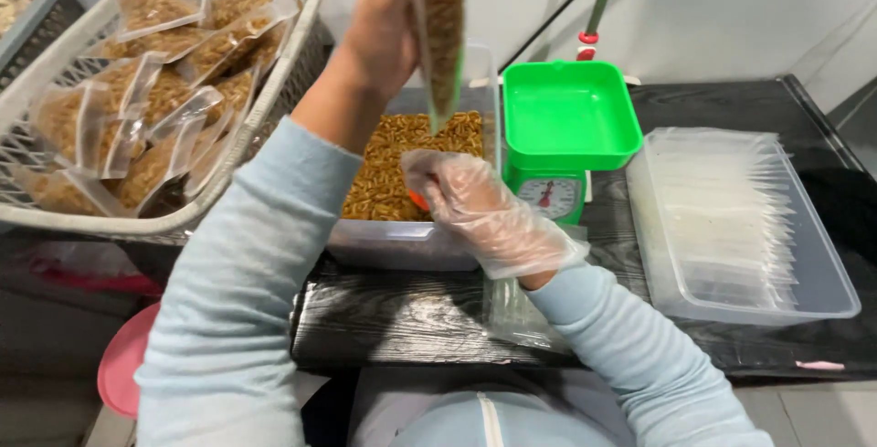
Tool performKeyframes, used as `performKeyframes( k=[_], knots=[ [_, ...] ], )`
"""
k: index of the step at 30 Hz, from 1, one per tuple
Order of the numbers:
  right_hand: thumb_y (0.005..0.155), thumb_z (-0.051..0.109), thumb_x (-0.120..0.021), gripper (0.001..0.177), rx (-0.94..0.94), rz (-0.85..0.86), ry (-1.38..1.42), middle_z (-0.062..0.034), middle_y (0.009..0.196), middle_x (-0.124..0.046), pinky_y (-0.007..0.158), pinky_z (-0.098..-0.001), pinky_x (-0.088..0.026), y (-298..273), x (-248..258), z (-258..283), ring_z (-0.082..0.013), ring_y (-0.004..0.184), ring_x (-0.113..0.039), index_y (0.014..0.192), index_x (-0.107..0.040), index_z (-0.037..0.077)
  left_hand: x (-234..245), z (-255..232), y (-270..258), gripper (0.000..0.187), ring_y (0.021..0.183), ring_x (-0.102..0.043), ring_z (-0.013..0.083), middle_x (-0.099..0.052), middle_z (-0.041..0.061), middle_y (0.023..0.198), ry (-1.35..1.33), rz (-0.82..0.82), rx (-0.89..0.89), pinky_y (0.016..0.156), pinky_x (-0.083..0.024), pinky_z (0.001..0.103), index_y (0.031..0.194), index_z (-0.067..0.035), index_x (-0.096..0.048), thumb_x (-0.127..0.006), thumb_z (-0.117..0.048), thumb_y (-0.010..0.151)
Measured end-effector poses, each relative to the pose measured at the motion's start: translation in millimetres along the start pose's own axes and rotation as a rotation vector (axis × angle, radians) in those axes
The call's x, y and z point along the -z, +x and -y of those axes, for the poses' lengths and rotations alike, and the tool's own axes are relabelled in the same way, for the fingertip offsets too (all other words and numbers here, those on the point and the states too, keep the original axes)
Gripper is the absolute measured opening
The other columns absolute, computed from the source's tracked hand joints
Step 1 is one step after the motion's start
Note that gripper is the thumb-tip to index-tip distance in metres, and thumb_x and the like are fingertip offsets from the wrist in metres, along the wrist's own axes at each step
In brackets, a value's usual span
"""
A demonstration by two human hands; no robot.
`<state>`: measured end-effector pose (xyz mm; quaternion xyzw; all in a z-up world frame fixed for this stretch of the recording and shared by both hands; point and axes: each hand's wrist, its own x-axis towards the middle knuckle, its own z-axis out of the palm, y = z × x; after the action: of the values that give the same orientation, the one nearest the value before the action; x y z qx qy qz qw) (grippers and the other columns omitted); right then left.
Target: Packaging dried insects into small plastic bags using a scoop and a scale
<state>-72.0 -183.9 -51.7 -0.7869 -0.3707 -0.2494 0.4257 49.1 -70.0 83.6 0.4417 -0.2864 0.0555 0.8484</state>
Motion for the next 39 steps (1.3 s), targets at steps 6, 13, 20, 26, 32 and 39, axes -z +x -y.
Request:
performKeyframes(
  k=[6,13,20,26,32,39],
  knots=[
    [0.099,0.012,-0.053,0.011,-0.094,0.045,0.243,0.0032,0.086,-0.063,0.076,-0.0296,-0.049,-6,-19,-23,-0.012,0.081,-0.059,0.096,-0.063,0.016,-61,67,25,0.018,0.073,-0.046,0.0053,-0.05,-0.008,0.075,0.417,0.212,-0.045,0.068,-0.043,0.029,0.078,-0.021,-0.055,-0.07,-0.028,0.085],
    [0.103,0.029,-0.051,0.034,0.172,0.174,-0.732,-0.0174,0.114,-0.072,0.101,-0.0433,-0.049,-15,-37,-48,-0.0322,0.109,-0.067,0.115,-0.07,0.004,-87,147,31,0.07,0.098,-0.069,0.0185,-0.072,0.007,0.112,1.013,0.606,0.006,0.09,-0.053,0.034,0.131,-0.018,-0.05,-0.08,-0.058,0.081],
    [0.098,0.016,-0.063,0.027,0.69,0.366,-1.578,-0.0159,0.122,-0.072,0.106,-0.0434,-0.046,-12,-33,-41,-0.0286,0.115,-0.064,0.119,-0.073,0.002,-106,145,13,0.127,0.145,-0.039,0.0371,-0.037,0.023,0.157,1.432,0.856,0.447,0.118,-0.032,0.044,0.16,-0.016,-0.025,-0.085,-0.071,0.062],
    [0.094,0.006,-0.072,0.028,1.172,0.539,-2.189,-0.0146,0.128,-0.072,0.111,-0.0435,-0.044,-9,-28,-33,-0.0257,0.12,-0.063,0.122,-0.075,0.0,-119,61,-6,0.1,0.132,-0.061,0.0279,-0.053,0.026,0.146,1.055,0.733,0.185,0.108,-0.045,0.041,0.154,-0.013,-0.031,-0.08,-0.062,0.081],
    [0.099,0.023,-0.036,0.042,-0.006,0.348,-0.401,-0.0043,0.133,-0.064,0.092,-0.0374,-0.052,-17,-83,-72,-0.0245,0.111,-0.066,0.129,-0.065,0.022,-89,-39,-80,0.067,0.139,-0.054,0.0296,-0.047,0.016,0.148,0.98,0.699,-0.178,0.124,-0.042,0.043,0.151,-0.005,-0.034,-0.074,-0.026,0.102],
    [0.098,0.047,-0.039,0.04,-0.356,0.398,0.123,0.0012,0.097,-0.072,0.076,-0.038,-0.046,-10,-23,-28,-0.0174,0.086,-0.064,0.104,-0.07,0.023,-4,-54,-167,0.068,0.135,-0.057,0.027,-0.056,0.016,0.139,1.095,0.325,0.024,0.118,-0.044,0.04,0.149,-0.008,-0.039,-0.072,-0.023,0.091]
  ],
)
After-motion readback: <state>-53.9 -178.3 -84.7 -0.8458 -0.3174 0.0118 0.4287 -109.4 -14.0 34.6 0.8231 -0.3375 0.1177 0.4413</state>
